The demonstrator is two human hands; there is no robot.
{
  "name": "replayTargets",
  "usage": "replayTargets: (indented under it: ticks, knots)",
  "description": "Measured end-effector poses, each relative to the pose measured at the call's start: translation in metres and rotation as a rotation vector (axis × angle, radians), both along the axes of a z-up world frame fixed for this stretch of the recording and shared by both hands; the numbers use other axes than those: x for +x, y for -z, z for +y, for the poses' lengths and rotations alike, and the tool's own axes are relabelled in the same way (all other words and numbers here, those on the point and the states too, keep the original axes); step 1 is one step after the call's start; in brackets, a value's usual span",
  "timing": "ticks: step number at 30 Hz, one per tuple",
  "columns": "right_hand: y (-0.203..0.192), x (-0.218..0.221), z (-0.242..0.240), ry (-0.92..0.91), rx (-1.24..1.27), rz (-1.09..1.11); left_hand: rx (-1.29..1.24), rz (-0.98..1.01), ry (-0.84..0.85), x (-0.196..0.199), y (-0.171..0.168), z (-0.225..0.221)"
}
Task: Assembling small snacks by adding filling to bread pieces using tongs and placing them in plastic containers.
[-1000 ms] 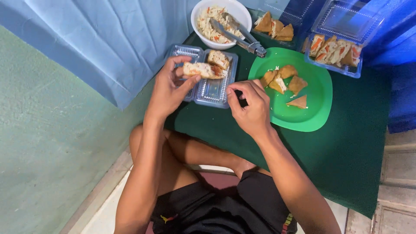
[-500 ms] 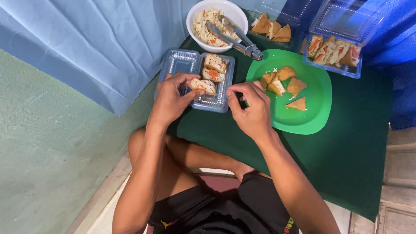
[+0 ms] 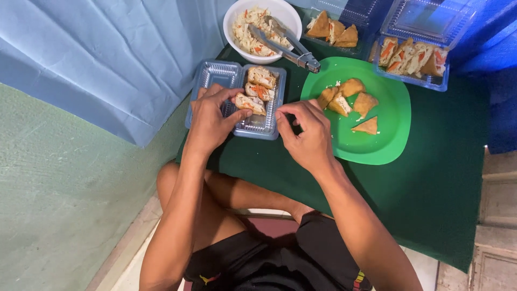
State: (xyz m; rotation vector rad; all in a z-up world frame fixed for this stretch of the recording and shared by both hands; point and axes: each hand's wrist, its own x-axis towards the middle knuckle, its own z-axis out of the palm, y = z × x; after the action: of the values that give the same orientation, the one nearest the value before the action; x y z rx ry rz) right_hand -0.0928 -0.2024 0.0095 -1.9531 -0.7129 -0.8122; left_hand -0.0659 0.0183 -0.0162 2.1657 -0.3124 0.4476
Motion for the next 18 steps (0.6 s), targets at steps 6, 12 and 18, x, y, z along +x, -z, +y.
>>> replayTargets:
  ticks: [6, 12, 18]
  knots:
    - [-0.002, -0.001, 0.0, 0.007, -0.003, 0.014, -0.018, -0.039, -0.024, 0.002, 0.007, 0.002]
    - [-0.003, -0.001, 0.001, 0.009, -0.005, 0.012, -0.012, -0.038, -0.026, 0.006, 0.012, 0.002]
    - [-0.004, -0.001, 0.001, 0.004, -0.019, 0.027, -0.033, -0.025, -0.013, 0.006, 0.009, 0.001]
